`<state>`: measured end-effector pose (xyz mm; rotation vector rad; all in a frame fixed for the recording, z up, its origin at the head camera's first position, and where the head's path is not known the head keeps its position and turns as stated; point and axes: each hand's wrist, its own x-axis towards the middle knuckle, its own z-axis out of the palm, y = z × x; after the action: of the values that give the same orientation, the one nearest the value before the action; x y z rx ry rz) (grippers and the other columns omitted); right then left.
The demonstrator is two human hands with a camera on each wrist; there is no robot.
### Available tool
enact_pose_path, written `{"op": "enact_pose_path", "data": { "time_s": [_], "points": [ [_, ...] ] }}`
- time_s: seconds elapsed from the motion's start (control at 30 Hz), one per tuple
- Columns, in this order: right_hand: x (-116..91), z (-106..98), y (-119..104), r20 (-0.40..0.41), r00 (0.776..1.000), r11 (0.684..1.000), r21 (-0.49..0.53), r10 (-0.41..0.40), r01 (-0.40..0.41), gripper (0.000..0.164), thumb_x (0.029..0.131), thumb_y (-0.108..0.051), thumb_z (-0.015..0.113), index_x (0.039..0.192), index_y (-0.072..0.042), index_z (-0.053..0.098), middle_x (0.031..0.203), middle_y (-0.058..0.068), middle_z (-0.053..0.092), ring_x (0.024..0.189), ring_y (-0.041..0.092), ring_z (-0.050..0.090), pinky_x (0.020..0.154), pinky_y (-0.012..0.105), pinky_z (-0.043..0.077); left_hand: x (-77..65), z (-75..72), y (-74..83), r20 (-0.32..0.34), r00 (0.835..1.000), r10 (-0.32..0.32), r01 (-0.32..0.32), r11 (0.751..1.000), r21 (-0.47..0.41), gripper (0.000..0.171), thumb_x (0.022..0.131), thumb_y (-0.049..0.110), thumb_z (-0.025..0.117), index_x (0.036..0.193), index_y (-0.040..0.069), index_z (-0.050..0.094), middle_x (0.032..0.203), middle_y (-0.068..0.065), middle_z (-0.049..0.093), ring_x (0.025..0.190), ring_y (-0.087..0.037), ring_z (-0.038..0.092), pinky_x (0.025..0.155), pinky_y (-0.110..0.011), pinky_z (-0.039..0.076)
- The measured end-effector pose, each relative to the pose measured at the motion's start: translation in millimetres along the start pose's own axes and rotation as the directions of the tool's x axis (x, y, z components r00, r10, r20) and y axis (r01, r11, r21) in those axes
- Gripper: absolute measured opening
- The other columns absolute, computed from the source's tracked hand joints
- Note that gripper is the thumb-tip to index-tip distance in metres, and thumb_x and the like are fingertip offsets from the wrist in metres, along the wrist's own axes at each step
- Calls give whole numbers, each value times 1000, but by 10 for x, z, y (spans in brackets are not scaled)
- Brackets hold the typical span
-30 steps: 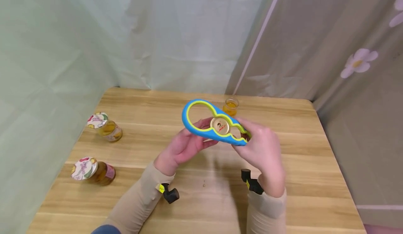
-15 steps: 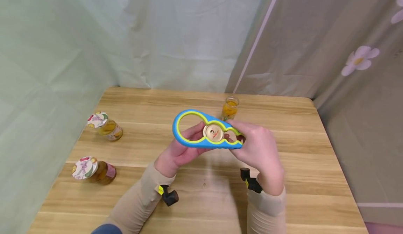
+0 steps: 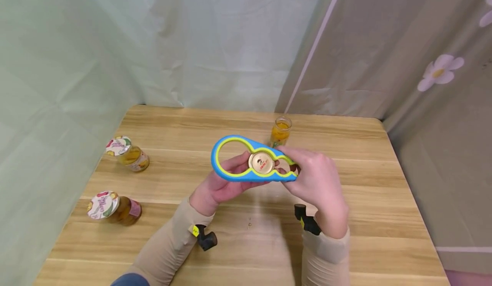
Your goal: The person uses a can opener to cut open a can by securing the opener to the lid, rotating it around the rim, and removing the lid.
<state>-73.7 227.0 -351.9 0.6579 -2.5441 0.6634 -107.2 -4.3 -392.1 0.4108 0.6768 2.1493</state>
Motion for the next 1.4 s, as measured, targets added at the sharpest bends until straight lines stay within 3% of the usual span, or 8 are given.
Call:
{"op": "enact_pose_path", "data": {
  "time_s": [0.2,0.5,0.73,1.07,1.4],
  "points": [
    [17,-2,1,11,1000,1000,-10,-19,19,44,72,-29,79,115,-24,72,76,-14,60,57,6,47,49,29,42,-7,-28,-4,24,1000,17,-17,1000,-24,51,93,40,68,130,8,54,128,-7,60,117,-20,56,95,-33,51],
    [15,-5,3,24,999,1000,7,-26,26,48,71,-30,82,117,-24,72,92,-12,69,63,7,55,53,31,48,1,-35,-12,114,993,28,-26,1000,-12,47,100,40,58,133,7,53,130,-9,61,119,-23,55,96,-30,50],
    [13,-11,11,25,999,999,9,-39,38,50,70,-29,83,118,-25,71,98,-11,71,75,5,62,59,34,53,-2,-36,-23,65,997,32,-32,999,-4,40,95,38,65,122,9,59,117,-3,66,99,-12,60,84,-23,52],
    [7,-7,17,40,998,999,13,-49,49,49,71,-32,83,118,-29,70,94,-16,69,67,3,55,55,31,49,-3,-27,-20,80,996,29,-29,1000,4,48,92,37,69,128,8,54,120,-3,63,106,-14,57,88,-22,50],
    [10,-21,19,71,996,997,48,-58,55,55,69,-31,85,121,-28,69,100,-15,69,77,3,60,61,32,51,-7,-32,-48,72,997,35,-34,999,-20,55,92,37,70,135,9,51,124,-4,59,112,-15,53,94,-24,48]
  ]
}}
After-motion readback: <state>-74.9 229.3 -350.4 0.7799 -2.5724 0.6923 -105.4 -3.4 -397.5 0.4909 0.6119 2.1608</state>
